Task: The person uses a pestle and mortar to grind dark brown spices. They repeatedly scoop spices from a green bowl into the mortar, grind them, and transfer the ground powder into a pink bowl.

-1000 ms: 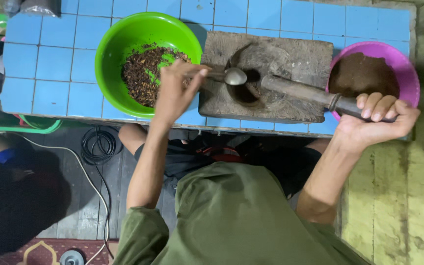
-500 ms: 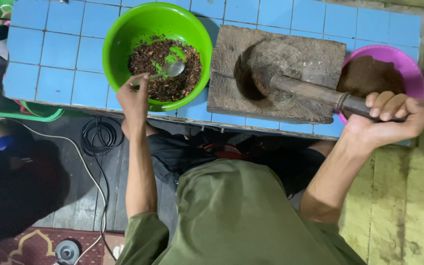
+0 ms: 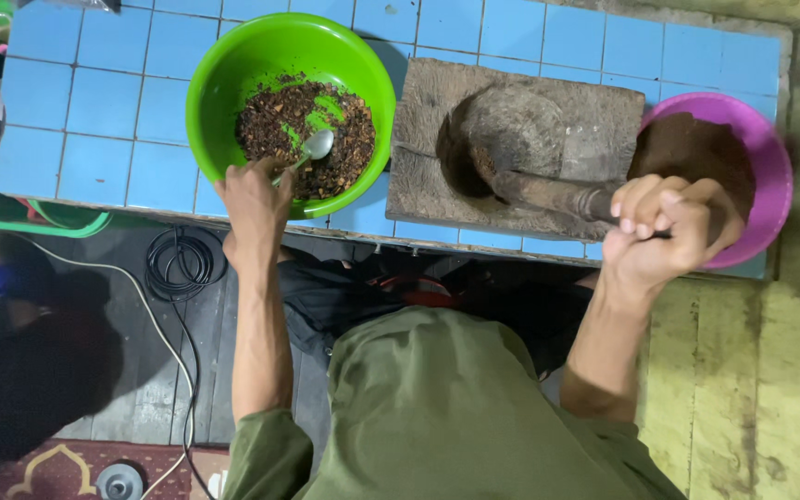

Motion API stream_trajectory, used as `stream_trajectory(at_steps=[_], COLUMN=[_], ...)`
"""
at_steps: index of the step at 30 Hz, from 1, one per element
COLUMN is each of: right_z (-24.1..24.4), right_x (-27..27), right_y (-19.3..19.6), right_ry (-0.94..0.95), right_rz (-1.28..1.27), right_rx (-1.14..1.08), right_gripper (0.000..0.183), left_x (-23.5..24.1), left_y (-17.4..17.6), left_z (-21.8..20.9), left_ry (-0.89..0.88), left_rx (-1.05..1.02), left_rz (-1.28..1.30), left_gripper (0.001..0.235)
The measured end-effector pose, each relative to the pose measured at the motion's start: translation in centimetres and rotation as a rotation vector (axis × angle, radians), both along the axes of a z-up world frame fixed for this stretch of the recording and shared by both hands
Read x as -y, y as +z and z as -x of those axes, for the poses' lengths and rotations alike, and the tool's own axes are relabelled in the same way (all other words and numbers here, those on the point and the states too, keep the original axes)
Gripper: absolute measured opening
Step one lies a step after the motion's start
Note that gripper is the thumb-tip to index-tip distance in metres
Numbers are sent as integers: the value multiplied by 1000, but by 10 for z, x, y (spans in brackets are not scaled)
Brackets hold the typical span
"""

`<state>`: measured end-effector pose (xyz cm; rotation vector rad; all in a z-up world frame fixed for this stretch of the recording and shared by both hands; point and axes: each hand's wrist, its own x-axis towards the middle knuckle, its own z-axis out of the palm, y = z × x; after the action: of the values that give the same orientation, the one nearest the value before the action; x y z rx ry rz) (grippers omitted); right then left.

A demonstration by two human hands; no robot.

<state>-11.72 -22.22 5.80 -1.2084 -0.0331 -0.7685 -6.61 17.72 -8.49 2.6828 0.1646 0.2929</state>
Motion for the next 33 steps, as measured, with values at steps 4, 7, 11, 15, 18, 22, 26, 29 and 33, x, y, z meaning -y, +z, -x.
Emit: stream_trajectory(at_steps=[4, 7, 11, 15, 18, 22, 26, 29, 33], right_z=[1, 3, 3, 2, 0, -18, -29, -21, -6], right_x=[-2, 0, -3, -5, -8, -6, -20, -14, -5], right_y=[1, 0, 8, 17, 23, -10, -26, -22, -6], right_ry=[39, 37, 31, 81, 126, 158, 31, 55, 163], right_rz=[150, 161, 149, 212, 262, 190, 122, 121, 152], right_rx=[21, -18, -46, 3, 13, 130, 99, 79, 75], right_gripper=[28, 28, 30, 24, 24, 18, 23, 21, 22], left_x=[0, 7, 64, 114, 131, 132, 134, 136, 132], left_y=[14, 21, 70, 85, 77, 61, 57, 63, 66], left_z=[3, 5, -6, -8, -10, -11, -9, -6, -4], left_ry=[-29, -88, -207, -455, -467, -375, -385, -394, -455], left_rx=[-161, -95, 65, -161, -233, -186, -133, -84, 58], left_rz=[-44, -181, 54, 657, 758, 856, 847, 900, 843], left_gripper=[29, 29, 42, 68, 77, 65, 66, 61, 53])
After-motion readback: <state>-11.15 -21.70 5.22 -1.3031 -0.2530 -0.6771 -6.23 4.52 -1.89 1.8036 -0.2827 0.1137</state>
